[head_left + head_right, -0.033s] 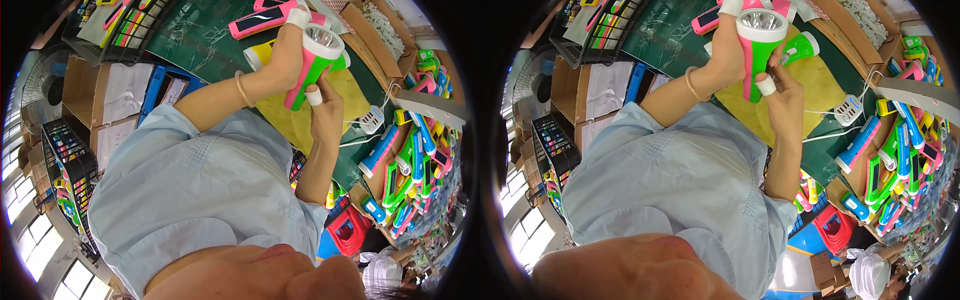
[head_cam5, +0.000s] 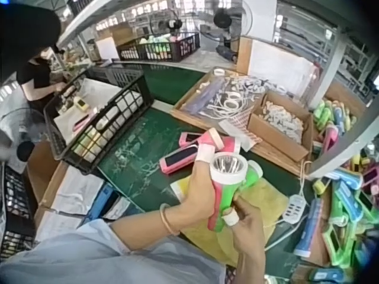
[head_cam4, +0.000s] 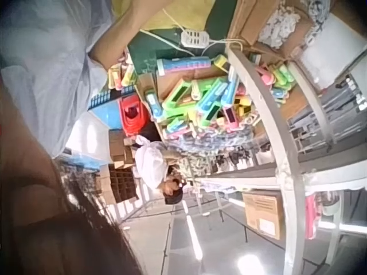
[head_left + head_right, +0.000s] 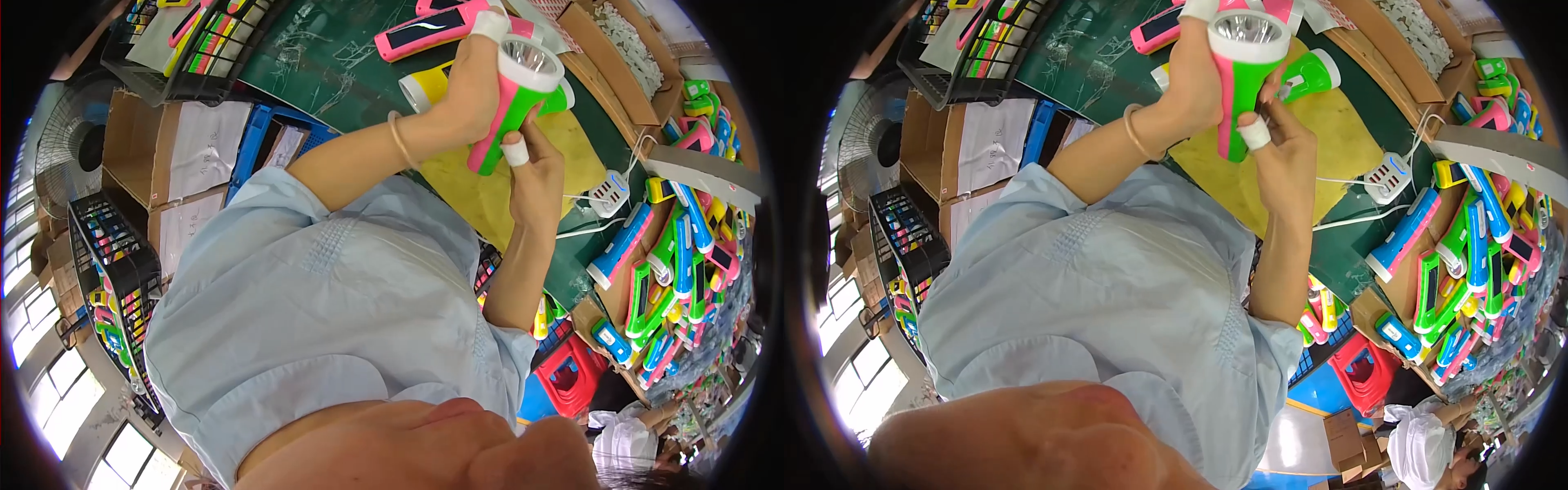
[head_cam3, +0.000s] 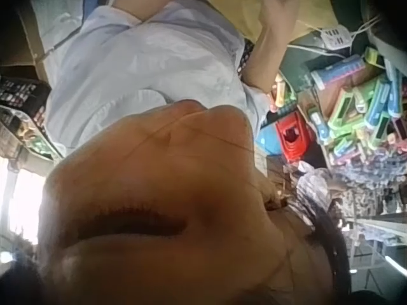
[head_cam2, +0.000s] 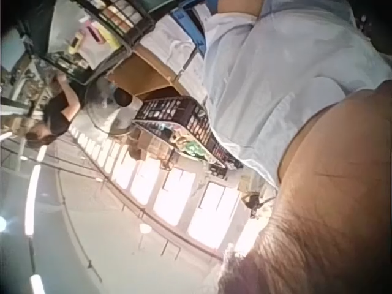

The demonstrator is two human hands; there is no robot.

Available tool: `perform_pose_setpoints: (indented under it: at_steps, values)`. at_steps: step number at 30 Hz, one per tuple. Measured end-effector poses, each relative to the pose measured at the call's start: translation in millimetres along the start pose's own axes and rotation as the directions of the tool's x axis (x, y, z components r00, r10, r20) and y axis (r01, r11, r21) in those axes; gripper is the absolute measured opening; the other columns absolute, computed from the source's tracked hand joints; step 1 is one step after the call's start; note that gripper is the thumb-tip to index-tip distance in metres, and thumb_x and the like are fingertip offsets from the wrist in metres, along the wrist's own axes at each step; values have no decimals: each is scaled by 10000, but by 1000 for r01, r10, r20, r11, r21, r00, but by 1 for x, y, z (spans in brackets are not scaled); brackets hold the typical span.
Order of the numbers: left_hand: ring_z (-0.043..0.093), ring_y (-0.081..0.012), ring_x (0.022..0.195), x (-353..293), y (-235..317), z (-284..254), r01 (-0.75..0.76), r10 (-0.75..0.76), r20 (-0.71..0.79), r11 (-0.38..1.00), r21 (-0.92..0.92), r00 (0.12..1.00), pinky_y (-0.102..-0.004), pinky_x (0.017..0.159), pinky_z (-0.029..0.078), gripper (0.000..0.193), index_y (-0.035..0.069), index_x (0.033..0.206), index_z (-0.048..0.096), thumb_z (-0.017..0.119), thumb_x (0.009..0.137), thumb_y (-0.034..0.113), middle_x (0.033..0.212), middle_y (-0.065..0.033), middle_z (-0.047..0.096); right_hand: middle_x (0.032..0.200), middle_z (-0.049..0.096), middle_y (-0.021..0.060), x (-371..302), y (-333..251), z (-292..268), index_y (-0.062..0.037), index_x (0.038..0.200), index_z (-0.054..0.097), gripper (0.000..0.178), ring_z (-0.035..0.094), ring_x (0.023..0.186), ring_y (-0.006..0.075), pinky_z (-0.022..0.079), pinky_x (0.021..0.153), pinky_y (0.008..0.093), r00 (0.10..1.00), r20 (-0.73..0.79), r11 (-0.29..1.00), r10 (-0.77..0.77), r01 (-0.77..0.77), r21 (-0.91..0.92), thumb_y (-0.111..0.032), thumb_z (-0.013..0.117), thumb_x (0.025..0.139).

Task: Testing the light functionality and wiping clean various colorful plastic flashlights on an assembly line.

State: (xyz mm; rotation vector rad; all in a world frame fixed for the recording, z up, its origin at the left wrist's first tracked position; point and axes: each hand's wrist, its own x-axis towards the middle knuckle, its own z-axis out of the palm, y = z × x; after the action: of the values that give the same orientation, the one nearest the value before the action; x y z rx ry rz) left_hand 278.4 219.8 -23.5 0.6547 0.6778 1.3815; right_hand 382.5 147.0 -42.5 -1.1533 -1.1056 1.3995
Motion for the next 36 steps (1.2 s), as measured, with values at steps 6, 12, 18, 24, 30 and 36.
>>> perform_pose_setpoints:
  at_steps: [6, 12, 18, 24, 30, 36]
  values:
    - [566, -194, 553, -2, 4, 5, 259, -251, 123, 965, -52, 960, -313, 505, 472, 519, 1, 945, 527, 374, 884, 493, 677, -103, 573, 945, 575, 91, -1, 9, -12, 57, 1057, 525, 457, 536, 868, 161, 408, 816, 277, 982, 94, 980, 165, -174, 97, -365, 519, 882]
    - [524, -284, 959, 36, 51, -64, -560, 393, 443, 264, 785, 806, -364, 882, 397, 476, 22, 1103, 517, 662, 722, 268, 1045, -156, 543, 784, 576, 92, -44, -36, -134, -36, 1092, 471, 553, 559, 623, 157, 454, 474, 260, 857, -507, 943, -93, 240, 232, -536, 440, 857]
    - [445, -339, 1042, 39, 42, -138, -312, 80, 317, -69, 947, 945, -408, 884, 379, 640, 26, 1211, 450, 707, 676, 267, 1072, -182, 514, 901, 579, 162, -34, -116, -378, 91, 1043, 485, 382, 572, 789, 270, 498, 752, 364, 324, -904, 934, -278, 310, -176, -237, 553, 859]
    - [573, -264, 789, 35, 45, -144, -295, 228, 248, 198, 935, 942, -340, 660, 466, 470, -17, 1140, 461, 627, 797, 257, 936, -159, 564, 966, 597, 175, -1, -140, -272, 110, 1009, 561, 365, 576, 870, 227, 476, 762, 313, 169, -735, 726, -657, -119, -677, -197, 534, 813]
    - [386, -96, 299, -24, 41, -77, 548, -572, 524, 807, 221, 631, -206, 264, 300, 695, -24, 1133, 451, 399, 830, 599, 764, -118, 567, 1209, 499, 162, -15, -58, -60, 26, 1247, 423, 605, 502, 1062, 220, 397, 875, 311, 925, -146, 923, -352, 316, -221, -462, 383, 892]
    - [617, -205, 672, -44, 33, -55, 471, -588, 802, 740, 481, 104, -270, 506, 504, 573, 11, 1178, 430, 299, 915, 504, 938, -160, 582, 855, 594, 139, -49, -34, 10, 13, 1031, 497, 372, 597, 779, 229, 479, 687, 322, 520, -370, 637, -770, 593, -493, -291, 572, 830]
